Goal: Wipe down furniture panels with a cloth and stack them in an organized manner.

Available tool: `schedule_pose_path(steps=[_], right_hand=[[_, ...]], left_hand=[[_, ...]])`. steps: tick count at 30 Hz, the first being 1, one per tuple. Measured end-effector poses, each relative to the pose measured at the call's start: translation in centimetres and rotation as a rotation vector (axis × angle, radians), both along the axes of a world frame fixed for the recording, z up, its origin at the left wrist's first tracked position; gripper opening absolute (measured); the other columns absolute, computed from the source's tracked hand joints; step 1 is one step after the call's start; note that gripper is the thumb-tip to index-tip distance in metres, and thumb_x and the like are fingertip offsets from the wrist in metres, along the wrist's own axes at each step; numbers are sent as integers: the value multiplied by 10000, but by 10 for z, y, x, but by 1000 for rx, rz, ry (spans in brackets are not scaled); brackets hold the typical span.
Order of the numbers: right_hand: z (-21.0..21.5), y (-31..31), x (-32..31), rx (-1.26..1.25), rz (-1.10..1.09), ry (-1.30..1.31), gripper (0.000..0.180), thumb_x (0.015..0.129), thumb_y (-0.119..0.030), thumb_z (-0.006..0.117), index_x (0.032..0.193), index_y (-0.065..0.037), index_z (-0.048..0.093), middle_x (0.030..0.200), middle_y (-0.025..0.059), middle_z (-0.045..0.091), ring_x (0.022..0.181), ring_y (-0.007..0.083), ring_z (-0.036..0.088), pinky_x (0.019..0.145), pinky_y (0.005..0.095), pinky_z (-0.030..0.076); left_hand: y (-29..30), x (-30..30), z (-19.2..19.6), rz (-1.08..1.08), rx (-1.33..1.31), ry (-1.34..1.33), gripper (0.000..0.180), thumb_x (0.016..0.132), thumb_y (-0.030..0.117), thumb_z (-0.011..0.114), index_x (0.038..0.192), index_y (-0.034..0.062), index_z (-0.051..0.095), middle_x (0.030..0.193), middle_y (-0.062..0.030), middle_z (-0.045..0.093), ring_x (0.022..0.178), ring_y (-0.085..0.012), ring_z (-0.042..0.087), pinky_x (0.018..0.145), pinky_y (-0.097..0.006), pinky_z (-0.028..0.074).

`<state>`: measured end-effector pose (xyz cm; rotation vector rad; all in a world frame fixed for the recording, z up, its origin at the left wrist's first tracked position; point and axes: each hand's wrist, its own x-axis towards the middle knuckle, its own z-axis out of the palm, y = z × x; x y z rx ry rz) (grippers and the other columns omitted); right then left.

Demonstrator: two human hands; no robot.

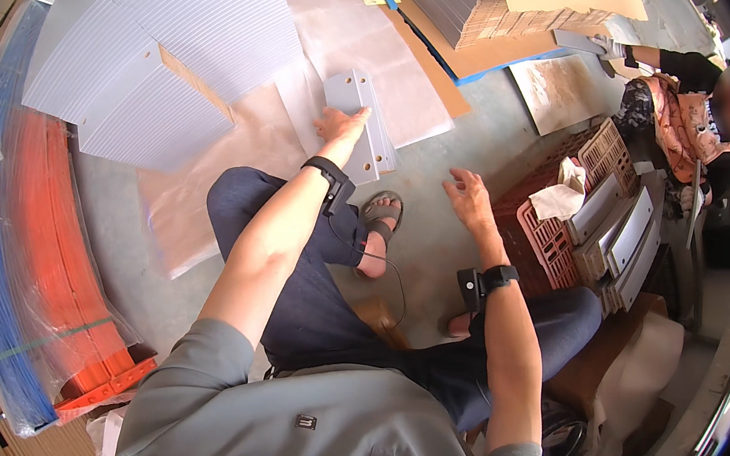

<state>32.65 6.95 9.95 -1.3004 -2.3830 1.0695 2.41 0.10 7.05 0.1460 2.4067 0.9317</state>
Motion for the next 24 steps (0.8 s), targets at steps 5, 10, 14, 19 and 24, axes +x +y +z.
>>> schedule_pose_path(steps=[5, 10, 14, 19, 24], right_hand=[[-17, 3, -33, -206, -18, 31, 486, 935, -341, 694, 1294, -17, 656, 1306, 255, 637, 1165, 360, 663, 1004, 431, 523], [-31, 7, -65, -396, -79, 80, 701, 895, -502, 726, 1347, 22, 615, 1366, 302, 600, 1234, 380, 631, 1036, 420, 508], [-46, 1, -103, -464, -78, 96, 1092, 774, -702, 764, 1434, 118, 475, 1394, 349, 555, 1309, 414, 565, 1082, 448, 470], [-81, 22, -103, -653, -40, -80, 1296, 659, -789, 792, 1432, 185, 428, 1373, 360, 561, 1318, 420, 554, 1088, 458, 460], [-85, 9, -144, -695, 106, 59, 1064, 639, -790, 787, 1118, 154, 680, 1075, 252, 707, 1041, 319, 669, 906, 425, 527]], left_hand=[[29, -16, -13, 72, -47, -112, 1167, 756, 571, 847, 1528, -81, 264, 1452, -338, 366, 1381, -485, 409, 1092, -592, 446], [35, -17, -50, 4, -154, -11, 1087, 781, 564, 834, 1489, -96, 339, 1507, -336, 382, 1358, -434, 485, 1021, -526, 519], [4, -33, -82, 3, 205, -110, 893, 811, 494, 838, 1350, -127, 491, 1322, -323, 587, 1206, -396, 625, 975, -461, 544], [-4, 46, -51, 157, 131, -298, 939, 914, 634, 642, 1453, -105, 427, 1478, -300, 493, 1390, -376, 484, 1068, -490, 471], [-45, 33, -67, 79, 368, -529, 997, 936, 727, 511, 1502, -85, 390, 1539, -292, 430, 1442, -399, 409, 1168, -479, 350]])
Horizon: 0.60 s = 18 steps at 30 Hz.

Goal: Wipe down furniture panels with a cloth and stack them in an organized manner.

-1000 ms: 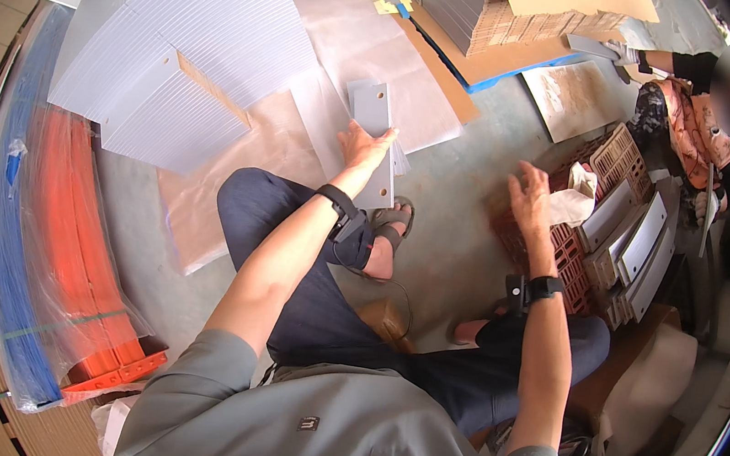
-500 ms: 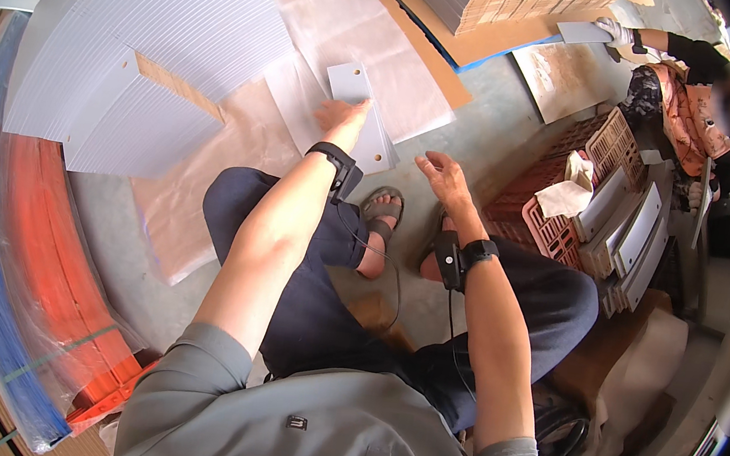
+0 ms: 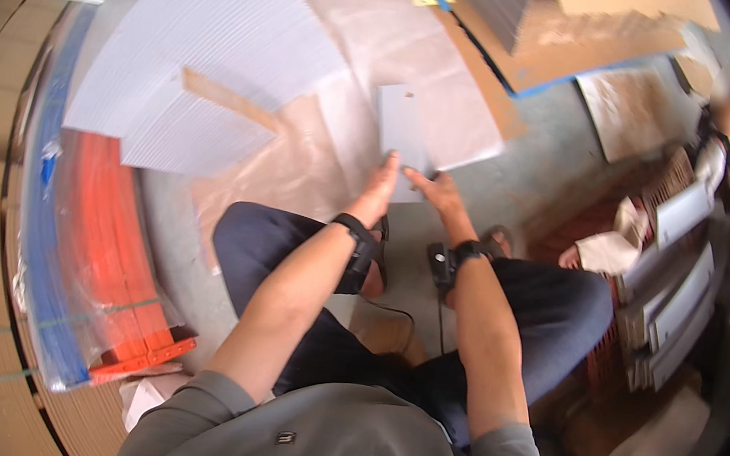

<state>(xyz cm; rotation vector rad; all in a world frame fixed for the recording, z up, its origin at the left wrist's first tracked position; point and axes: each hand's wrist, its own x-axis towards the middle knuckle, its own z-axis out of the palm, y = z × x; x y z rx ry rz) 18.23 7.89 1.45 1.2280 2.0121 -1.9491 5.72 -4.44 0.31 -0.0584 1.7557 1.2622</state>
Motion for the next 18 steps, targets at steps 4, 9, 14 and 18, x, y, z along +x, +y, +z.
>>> schedule_pose_path(steps=[4, 9, 14, 18], right_hand=[[14, 12, 9, -73, -6, -86, 949, 674, -756, 780, 1107, 85, 704, 1023, 182, 704, 961, 279, 652, 823, 365, 513], [30, 12, -3, -88, 58, -102, 1066, 668, -763, 775, 1295, 80, 596, 1180, 193, 658, 1112, 316, 601, 912, 443, 485], [49, -3, -21, -167, 31, -87, 1107, 674, -742, 777, 1367, 85, 530, 1220, 172, 617, 1151, 321, 571, 966, 499, 448], [48, -1, -17, -187, -26, -36, 1102, 684, -687, 795, 1415, 72, 471, 1186, 145, 588, 1098, 269, 566, 919, 429, 468]], left_hand=[[16, 24, 12, 53, -40, 71, 1118, 890, 792, 521, 1562, -70, 283, 1611, -279, 323, 1511, -398, 284, 1202, -538, 271], [-13, 6, 31, -31, 37, -130, 1249, 823, 863, 536, 1628, 4, 119, 1686, -203, 181, 1553, -358, 180, 1197, -590, 248], [-18, -3, 37, -24, 49, -107, 1262, 810, 880, 535, 1626, 4, 136, 1681, -210, 187, 1546, -358, 201, 1191, -590, 259], [-17, -1, 43, -96, 131, -73, 1174, 843, 869, 506, 1643, 85, 157, 1701, -174, 152, 1567, -334, 145, 1227, -569, 198]])
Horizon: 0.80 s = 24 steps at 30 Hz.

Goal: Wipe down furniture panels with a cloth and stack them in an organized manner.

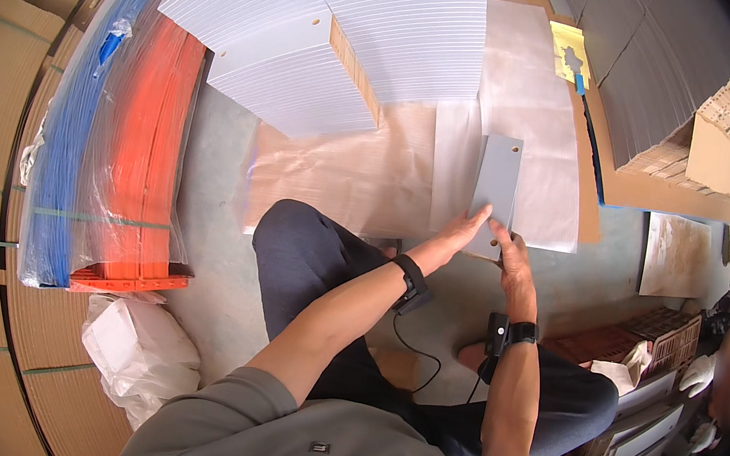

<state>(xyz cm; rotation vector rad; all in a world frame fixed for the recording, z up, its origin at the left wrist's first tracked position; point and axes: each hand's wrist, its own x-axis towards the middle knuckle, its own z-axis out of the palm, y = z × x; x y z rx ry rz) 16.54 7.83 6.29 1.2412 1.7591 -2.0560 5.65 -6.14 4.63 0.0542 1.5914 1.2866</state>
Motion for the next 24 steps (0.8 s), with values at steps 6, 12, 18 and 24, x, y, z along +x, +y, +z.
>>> schedule_pose_path(steps=[6, 12, 18, 24], right_hand=[[33, -23, 15, 140, 2, 248, 1011, 718, -470, 848, 1425, 98, 402, 1156, 169, 605, 894, 215, 611, 775, 355, 524], [54, 25, 11, 334, 252, 446, 1064, 718, -170, 901, 1545, -48, 241, 1393, 218, 513, 1275, 308, 549, 859, 402, 605], [26, 62, -39, 618, 508, 362, 1076, 674, -222, 950, 1513, -67, 294, 1418, 166, 528, 1311, 314, 536, 1127, 420, 444], [-35, 68, -29, 811, 414, 509, 1078, 670, -221, 955, 1501, -72, 284, 1360, 193, 542, 1270, 344, 561, 1090, 437, 478]], left_hand=[[-1, -26, 33, 151, 292, -69, 1151, 854, 765, 636, 1623, 58, 155, 1618, -187, 299, 1517, -315, 257, 1214, -490, 277], [30, -41, 96, 132, 651, 370, 1085, 840, 571, 800, 1554, 30, 188, 1478, -203, 424, 1401, -302, 415, 1147, -464, 382], [39, -62, 83, 2, 715, 538, 1207, 722, 458, 922, 1564, 43, 164, 1495, -195, 416, 1429, -320, 394, 1171, -451, 360], [45, -66, 49, -204, 540, 754, 1300, 646, 436, 961, 1583, 47, 148, 1524, -169, 396, 1436, -314, 400, 1190, -448, 353]])
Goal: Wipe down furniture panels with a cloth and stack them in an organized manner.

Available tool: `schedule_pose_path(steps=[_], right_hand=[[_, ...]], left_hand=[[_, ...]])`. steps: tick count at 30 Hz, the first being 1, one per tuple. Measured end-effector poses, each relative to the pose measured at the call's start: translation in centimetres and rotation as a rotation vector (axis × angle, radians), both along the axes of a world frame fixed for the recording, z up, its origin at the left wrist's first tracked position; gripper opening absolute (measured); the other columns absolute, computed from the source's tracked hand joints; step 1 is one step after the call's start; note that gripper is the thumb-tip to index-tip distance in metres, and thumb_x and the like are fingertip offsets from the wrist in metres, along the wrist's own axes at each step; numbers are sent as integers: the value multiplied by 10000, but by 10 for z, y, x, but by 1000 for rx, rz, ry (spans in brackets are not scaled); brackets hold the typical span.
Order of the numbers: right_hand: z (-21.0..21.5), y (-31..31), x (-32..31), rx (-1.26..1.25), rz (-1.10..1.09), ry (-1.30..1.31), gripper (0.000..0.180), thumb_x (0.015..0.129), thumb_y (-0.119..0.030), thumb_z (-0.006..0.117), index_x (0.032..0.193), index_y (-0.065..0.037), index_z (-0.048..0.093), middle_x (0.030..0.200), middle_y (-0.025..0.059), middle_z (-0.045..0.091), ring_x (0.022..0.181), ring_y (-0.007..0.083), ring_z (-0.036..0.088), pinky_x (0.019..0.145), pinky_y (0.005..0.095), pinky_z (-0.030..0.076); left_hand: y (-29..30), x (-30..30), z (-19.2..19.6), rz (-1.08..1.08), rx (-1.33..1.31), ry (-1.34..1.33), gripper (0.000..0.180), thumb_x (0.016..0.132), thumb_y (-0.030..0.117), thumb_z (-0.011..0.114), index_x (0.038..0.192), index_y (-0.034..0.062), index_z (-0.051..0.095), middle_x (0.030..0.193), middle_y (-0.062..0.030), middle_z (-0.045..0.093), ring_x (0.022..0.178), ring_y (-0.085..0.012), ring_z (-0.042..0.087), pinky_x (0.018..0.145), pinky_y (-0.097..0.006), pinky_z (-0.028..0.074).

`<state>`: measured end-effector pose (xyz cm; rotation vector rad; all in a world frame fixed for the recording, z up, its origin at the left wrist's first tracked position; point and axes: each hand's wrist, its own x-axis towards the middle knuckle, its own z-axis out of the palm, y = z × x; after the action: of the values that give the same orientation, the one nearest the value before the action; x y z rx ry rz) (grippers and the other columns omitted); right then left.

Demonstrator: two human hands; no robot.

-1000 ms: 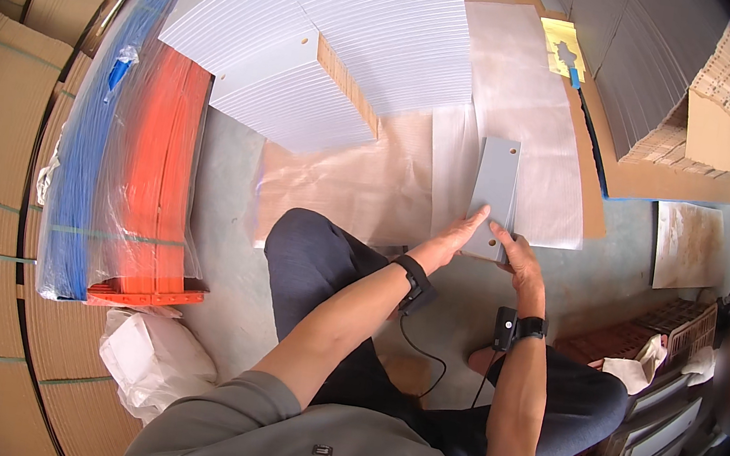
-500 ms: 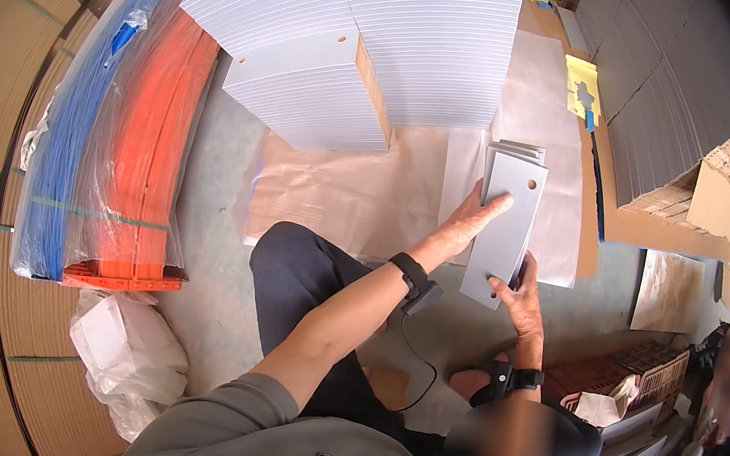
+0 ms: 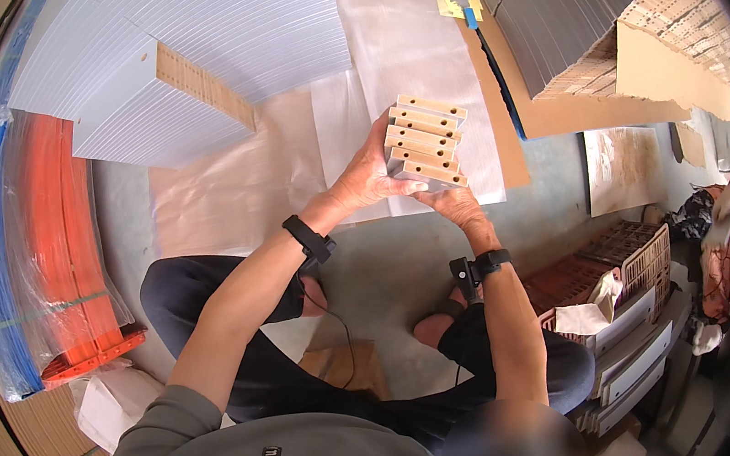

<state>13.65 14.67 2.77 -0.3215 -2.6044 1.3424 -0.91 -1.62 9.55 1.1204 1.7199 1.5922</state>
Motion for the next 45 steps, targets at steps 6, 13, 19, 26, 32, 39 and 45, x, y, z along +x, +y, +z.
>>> schedule_pose_path(steps=[6, 13, 19, 26, 32, 39, 45], right_hand=[[-17, -8, 0, -125, -70, 7, 1079, 676, -241, 948, 1505, -64, 280, 1421, 219, 460, 1321, 382, 502, 1113, 461, 456], [15, -13, -6, -161, -71, 34, 1218, 640, -292, 967, 1577, -70, 222, 1495, 205, 394, 1418, 387, 415, 1179, 466, 401], [0, -12, -5, -254, -70, 76, 1211, 638, -278, 963, 1578, -72, 229, 1507, 193, 388, 1423, 378, 416, 1183, 467, 398], [29, -22, -10, -110, -127, 36, 1163, 635, -281, 956, 1526, -1, 263, 1440, 232, 419, 1350, 391, 463, 1132, 464, 432], [83, -31, -26, 255, -244, -185, 1034, 650, -348, 922, 1442, -4, 353, 1298, 218, 492, 1214, 398, 505, 1021, 519, 439], [43, -27, -55, 627, -241, -641, 999, 657, -377, 874, 1442, -41, 356, 1325, 187, 503, 1285, 363, 477, 1040, 536, 392], [20, -23, -48, 574, -257, -571, 1019, 647, -362, 874, 1468, -69, 346, 1360, 182, 503, 1315, 365, 469, 1068, 537, 379]], left_hand=[[-6, 1, -21, -23, -25, -56, 1393, 606, 498, 972, 1602, 42, 111, 1547, -173, 366, 1458, -309, 371, 1194, -455, 352], [-15, -2, -41, -89, -134, -78, 1388, 634, 504, 953, 1615, 50, 82, 1578, -171, 340, 1479, -326, 342, 1203, -471, 337], [-9, -2, -63, -86, -124, -43, 1341, 653, 438, 960, 1620, 66, 108, 1588, -161, 336, 1478, -309, 347, 1196, -454, 355], [-21, -8, -52, -204, -87, -155, 1070, 793, 398, 889, 1570, 47, 241, 1479, -132, 470, 1389, -264, 462, 1137, -417, 424], [-36, 33, -44, 147, -58, -656, 872, 897, 462, 789, 1489, -14, 360, 1307, -179, 589, 1182, -255, 616, 981, -389, 531], [-65, 61, -69, 237, -368, -824, 758, 955, 473, 716, 1443, -19, 409, 1123, -132, 627, 969, -198, 656, 825, -349, 573], [-68, 60, -73, 259, -323, -859, 730, 939, 451, 741, 1399, -33, 445, 1066, -125, 630, 874, -183, 661, 746, -332, 577]])
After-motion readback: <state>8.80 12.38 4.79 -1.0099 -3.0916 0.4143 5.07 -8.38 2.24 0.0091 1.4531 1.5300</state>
